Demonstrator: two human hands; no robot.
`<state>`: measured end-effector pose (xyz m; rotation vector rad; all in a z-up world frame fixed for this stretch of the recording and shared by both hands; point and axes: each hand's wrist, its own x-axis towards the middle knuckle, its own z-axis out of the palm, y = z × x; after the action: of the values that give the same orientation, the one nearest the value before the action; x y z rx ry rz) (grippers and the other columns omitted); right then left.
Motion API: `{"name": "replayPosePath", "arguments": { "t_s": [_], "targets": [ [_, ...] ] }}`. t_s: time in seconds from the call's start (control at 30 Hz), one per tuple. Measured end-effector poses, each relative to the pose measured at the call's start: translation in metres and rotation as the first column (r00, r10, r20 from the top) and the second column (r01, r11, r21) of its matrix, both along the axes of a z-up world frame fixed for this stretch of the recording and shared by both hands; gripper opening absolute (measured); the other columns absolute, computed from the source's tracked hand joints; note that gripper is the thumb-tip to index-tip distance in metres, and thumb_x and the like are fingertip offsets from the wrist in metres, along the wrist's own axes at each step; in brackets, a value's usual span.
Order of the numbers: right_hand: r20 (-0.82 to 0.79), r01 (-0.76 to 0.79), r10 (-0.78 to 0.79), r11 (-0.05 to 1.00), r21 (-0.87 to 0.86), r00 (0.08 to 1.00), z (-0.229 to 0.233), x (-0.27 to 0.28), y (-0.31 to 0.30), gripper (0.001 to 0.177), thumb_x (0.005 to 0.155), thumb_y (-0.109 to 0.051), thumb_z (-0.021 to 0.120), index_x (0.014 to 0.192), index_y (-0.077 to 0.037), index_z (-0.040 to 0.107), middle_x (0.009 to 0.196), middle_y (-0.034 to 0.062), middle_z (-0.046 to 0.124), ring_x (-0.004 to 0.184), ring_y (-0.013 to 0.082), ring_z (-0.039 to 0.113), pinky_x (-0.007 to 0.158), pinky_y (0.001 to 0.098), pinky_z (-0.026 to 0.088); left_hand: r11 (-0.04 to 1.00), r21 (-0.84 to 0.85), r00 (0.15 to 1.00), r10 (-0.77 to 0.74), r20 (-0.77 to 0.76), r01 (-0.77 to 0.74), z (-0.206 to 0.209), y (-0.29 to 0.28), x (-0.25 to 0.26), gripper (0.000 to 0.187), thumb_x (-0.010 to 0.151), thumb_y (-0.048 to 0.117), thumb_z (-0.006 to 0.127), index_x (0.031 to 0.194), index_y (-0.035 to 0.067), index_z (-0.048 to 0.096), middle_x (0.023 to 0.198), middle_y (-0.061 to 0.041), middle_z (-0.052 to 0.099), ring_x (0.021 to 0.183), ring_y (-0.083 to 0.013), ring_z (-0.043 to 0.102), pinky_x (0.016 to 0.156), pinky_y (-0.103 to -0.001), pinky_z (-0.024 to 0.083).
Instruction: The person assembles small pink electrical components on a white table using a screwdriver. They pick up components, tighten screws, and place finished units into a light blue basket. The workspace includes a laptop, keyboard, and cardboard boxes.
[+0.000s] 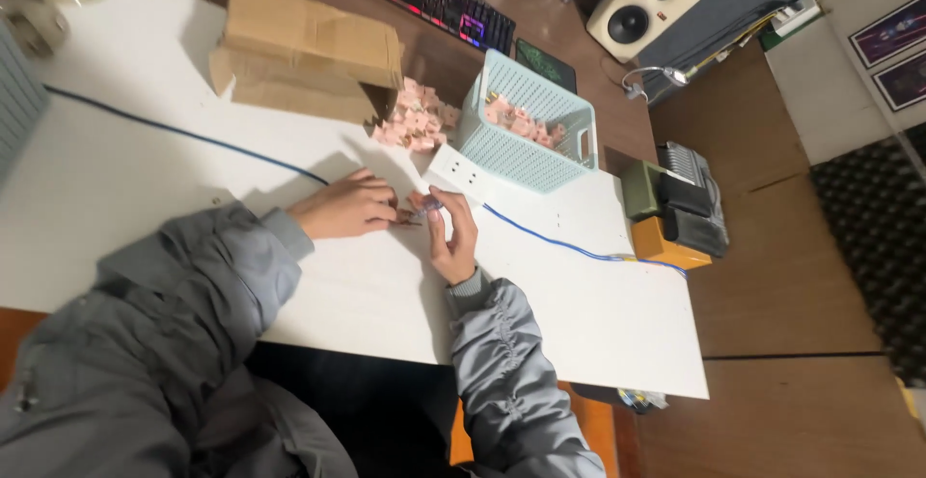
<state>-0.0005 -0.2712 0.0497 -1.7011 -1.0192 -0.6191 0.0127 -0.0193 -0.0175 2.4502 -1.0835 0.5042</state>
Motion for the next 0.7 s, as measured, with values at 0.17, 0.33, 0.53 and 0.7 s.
{"name": "replayPosePath", "arguments": {
  "t_s": [0.17,0.33,0.53,0.7],
  "targets": [
    [-0.004,0.007,-0.007,0.999,0.035,1.000,-0.006,0.006,-0.003,0.033,0.104,-0.001,0.081,0.137,0.001,0.079,0.119,0.0182,0.072,0.111,0.0380,0.072,0.101,0.0520,0.057,1.000,0.030,1.000,-0.001,0.001,0.001,0.012,0.003,-0.007,0.016,0.111,0.033,0.073,0.109,0.026,0.088,0.099,0.001,0.077,0.105,-0.0188,0.072,0.104,-0.042,0.049],
    [-0.025,0.052,-0.050,0.993,0.106,0.998,-0.019,0.014,-0.002,0.033,0.105,-0.002,0.081,0.138,0.001,0.079,0.112,0.0183,0.074,0.103,0.0381,0.074,0.097,0.0518,0.059,0.999,0.042,1.000,-0.027,-0.014,0.028,0.020,0.008,-0.008,0.017,0.114,0.036,0.073,0.109,0.026,0.086,0.105,0.001,0.076,0.107,-0.0171,0.071,0.102,-0.039,0.051],
    [-0.049,0.000,0.004,0.996,0.093,0.999,0.012,0.000,0.006,0.033,0.116,-0.001,0.061,0.146,0.004,0.074,0.114,0.0223,0.077,0.103,0.0413,0.076,0.095,0.0546,0.060,0.999,-0.002,0.999,-0.045,0.027,0.045,0.030,0.010,-0.013,0.016,0.114,0.030,0.075,0.104,0.021,0.084,0.108,0.000,0.075,0.103,-0.0169,0.070,0.099,-0.037,0.052],
    [-0.041,-0.022,0.026,0.996,0.081,0.999,0.005,0.002,0.008,0.032,0.110,-0.006,0.077,0.141,0.001,0.080,0.109,0.0156,0.072,0.100,0.0336,0.072,0.094,0.0474,0.058,1.000,-0.019,0.999,-0.013,0.053,0.014,0.029,0.006,-0.016,0.019,0.112,0.029,0.077,0.096,0.021,0.083,0.103,0.001,0.076,0.097,-0.0156,0.070,0.097,-0.035,0.053]
  ]
}}
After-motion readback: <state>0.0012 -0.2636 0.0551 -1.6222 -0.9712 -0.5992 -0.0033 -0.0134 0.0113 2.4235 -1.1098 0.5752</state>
